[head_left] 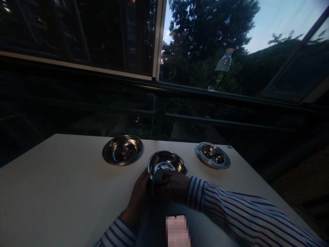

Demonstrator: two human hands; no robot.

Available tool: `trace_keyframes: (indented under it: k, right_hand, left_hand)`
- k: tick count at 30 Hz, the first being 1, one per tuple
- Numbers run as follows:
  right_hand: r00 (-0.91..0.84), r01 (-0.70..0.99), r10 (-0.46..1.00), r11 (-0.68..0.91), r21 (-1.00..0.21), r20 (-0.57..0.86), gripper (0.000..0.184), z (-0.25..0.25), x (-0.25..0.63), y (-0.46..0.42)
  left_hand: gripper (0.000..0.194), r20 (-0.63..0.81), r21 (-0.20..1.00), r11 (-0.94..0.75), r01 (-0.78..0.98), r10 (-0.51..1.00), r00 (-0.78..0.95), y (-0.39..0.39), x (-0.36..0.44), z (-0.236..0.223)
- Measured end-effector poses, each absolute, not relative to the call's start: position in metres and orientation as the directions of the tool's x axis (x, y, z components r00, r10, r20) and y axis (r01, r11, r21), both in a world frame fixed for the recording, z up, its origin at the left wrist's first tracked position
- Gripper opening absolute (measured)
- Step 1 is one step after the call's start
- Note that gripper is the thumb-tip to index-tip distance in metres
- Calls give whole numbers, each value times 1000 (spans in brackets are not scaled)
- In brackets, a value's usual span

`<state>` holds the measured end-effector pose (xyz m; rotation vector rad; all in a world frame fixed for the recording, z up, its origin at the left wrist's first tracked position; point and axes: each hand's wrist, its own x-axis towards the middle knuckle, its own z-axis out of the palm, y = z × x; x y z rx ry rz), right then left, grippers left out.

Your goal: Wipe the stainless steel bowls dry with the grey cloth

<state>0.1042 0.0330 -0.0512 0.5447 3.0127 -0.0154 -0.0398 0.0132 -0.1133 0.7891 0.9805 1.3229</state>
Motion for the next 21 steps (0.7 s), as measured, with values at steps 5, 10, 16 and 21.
trace_keyframes:
  k: [5, 10, 16, 21]
  right_hand:
    - [-905, 421, 420, 907, 9, -66, 20, -56, 128, 18]
    - [-857, 514, 512, 858, -17, -57, 25, -64, 162, 17]
    - [-744, 666, 668, 742, -70, -4, 34, -73, 201, 41]
    - [-642, 744, 764, 642, -186, 68, 43, -76, 206, 78]
  left_hand:
    - [43, -242, 787, 255, -562, 965, 98, 13, -40, -116]
    - [41, -316, 771, 305, -559, 945, 80, 12, -42, -113]
    - [44, -372, 775, 336, -536, 927, 43, 12, -44, -114]
    - [47, -384, 779, 355, -517, 922, 54, 13, -45, -114]
